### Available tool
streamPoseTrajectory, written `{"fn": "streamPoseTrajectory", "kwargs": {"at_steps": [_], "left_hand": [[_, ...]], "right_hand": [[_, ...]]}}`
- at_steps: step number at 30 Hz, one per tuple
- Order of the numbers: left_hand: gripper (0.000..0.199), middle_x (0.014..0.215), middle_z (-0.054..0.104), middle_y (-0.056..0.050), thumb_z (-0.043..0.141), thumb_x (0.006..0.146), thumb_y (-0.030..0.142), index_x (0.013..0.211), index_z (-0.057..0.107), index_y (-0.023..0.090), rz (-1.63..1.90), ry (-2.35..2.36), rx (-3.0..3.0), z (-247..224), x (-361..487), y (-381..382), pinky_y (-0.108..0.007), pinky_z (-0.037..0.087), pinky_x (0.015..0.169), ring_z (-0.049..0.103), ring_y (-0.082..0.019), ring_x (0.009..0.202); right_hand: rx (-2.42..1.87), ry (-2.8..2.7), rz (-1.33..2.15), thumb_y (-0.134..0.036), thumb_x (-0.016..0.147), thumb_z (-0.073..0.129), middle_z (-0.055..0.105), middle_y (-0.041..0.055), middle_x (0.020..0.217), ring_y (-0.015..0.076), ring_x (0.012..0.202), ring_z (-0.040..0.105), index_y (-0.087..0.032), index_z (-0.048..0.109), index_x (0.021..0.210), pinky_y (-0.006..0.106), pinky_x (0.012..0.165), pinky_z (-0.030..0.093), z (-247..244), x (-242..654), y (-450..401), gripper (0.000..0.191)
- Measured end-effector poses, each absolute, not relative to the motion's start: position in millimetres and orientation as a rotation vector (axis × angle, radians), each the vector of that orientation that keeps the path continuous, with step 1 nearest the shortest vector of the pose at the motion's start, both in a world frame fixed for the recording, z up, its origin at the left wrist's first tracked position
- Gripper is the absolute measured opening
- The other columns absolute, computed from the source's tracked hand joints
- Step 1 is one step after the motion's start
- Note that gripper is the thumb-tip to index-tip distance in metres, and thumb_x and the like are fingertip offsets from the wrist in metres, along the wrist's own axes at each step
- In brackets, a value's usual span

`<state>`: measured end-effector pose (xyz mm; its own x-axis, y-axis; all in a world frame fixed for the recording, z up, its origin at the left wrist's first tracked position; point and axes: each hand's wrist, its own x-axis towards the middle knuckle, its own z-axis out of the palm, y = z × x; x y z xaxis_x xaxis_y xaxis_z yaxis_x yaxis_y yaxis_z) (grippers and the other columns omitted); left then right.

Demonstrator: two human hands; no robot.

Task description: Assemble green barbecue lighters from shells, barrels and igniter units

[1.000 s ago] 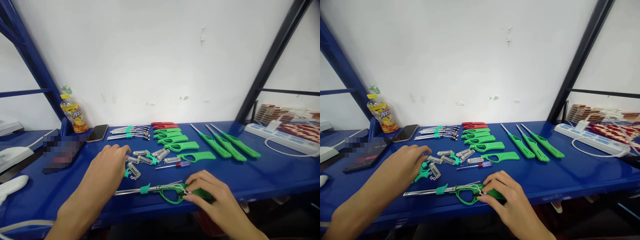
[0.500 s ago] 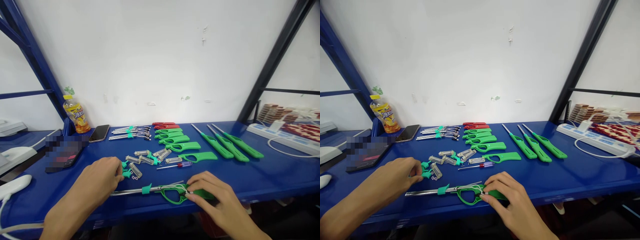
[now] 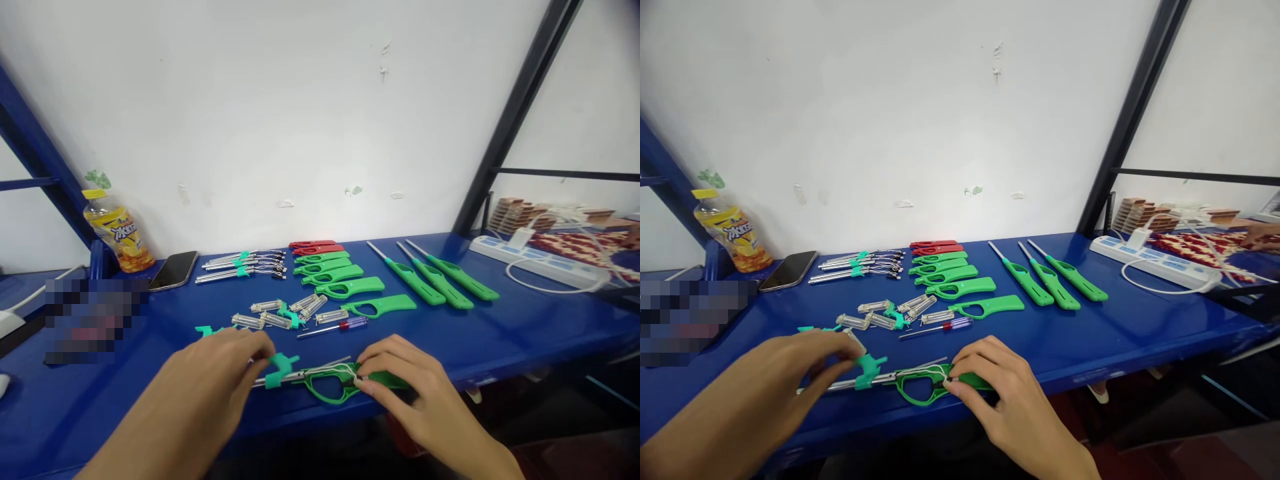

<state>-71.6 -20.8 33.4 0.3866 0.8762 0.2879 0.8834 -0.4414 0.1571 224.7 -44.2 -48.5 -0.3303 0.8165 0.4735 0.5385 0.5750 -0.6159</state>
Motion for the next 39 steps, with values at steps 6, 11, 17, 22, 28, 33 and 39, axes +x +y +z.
{"fn": "streamPoseTrajectory", "kwargs": {"at_steps": [6, 11, 17, 22, 28, 33, 39], "left_hand": [[0.03, 0.091, 0.077, -0.002, 0.047, 0.099, 0.013, 0.092, 0.073, 0.027, -0.344, -1.404, -2.762, 15, -32, -29, -0.035, 0.058, 0.068, 0.075, -0.027, 0.084], [0.029, 0.103, 0.075, -0.004, 0.046, 0.103, 0.013, 0.102, 0.072, 0.026, -0.171, -1.467, -2.831, 7, -19, -28, -0.044, 0.061, 0.079, 0.074, -0.03, 0.098], [0.028, 0.102, 0.075, -0.004, 0.048, 0.103, 0.011, 0.102, 0.072, 0.026, -0.027, -1.456, -2.796, 8, -7, -25, -0.041, 0.059, 0.069, 0.075, -0.031, 0.098], [0.025, 0.102, 0.075, -0.005, 0.054, 0.1, 0.007, 0.101, 0.072, 0.024, 0.078, -1.449, -2.759, 9, -3, -26, -0.035, 0.056, 0.063, 0.075, -0.03, 0.097], [0.024, 0.108, 0.074, -0.004, 0.049, 0.107, 0.015, 0.105, 0.07, 0.025, 0.145, -1.567, -2.782, 18, 0, -25, -0.037, 0.057, 0.072, 0.073, -0.029, 0.103], [0.023, 0.111, 0.073, -0.004, 0.048, 0.108, 0.016, 0.107, 0.07, 0.024, 0.229, -1.617, -2.786, 24, 5, -25, -0.042, 0.059, 0.077, 0.071, -0.03, 0.107], [0.035, 0.119, 0.072, -0.005, 0.042, 0.106, 0.008, 0.114, 0.071, 0.024, 0.243, -1.612, -2.831, 21, -2, -27, -0.048, 0.061, 0.087, 0.068, -0.031, 0.116]], "right_hand": [[-1.092, -2.023, 0.476, -0.032, 0.106, 0.064, 0.074, 0.0008, 0.105, 0.0206, 0.102, 0.068, -0.028, 0.072, 0.098, 0.034, 0.089, 0.054, -49, 225, -44, 0.012], [-1.092, -2.024, 0.475, -0.031, 0.106, 0.065, 0.074, -0.0001, 0.105, 0.0198, 0.102, 0.067, -0.028, 0.072, 0.099, 0.034, 0.09, 0.052, -47, 225, -46, 0.011], [-1.076, -2.029, 0.463, -0.028, 0.106, 0.065, 0.074, 0.0004, 0.106, 0.0203, 0.1, 0.067, -0.027, 0.072, 0.097, 0.035, 0.089, 0.05, -43, 225, -46, 0.011], [-1.07, -2.024, 0.468, -0.027, 0.106, 0.065, 0.074, -0.0001, 0.106, 0.0196, 0.1, 0.067, -0.027, 0.072, 0.096, 0.035, 0.089, 0.05, -43, 224, -46, 0.013], [-1.057, -1.988, 0.487, -0.028, 0.106, 0.066, 0.074, -0.001, 0.105, 0.0191, 0.1, 0.067, -0.028, 0.072, 0.098, 0.034, 0.09, 0.05, -45, 223, -47, 0.01], [-1.046, -1.988, 0.503, -0.027, 0.105, 0.068, 0.074, -0.0043, 0.106, 0.0163, 0.101, 0.066, -0.029, 0.072, 0.099, 0.032, 0.09, 0.049, -46, 224, -46, 0.007], [-1.041, -1.993, 0.49, -0.026, 0.105, 0.069, 0.073, -0.0056, 0.106, 0.0148, 0.101, 0.066, -0.03, 0.071, 0.099, 0.03, 0.09, 0.05, -46, 223, -45, 0.007]]}}
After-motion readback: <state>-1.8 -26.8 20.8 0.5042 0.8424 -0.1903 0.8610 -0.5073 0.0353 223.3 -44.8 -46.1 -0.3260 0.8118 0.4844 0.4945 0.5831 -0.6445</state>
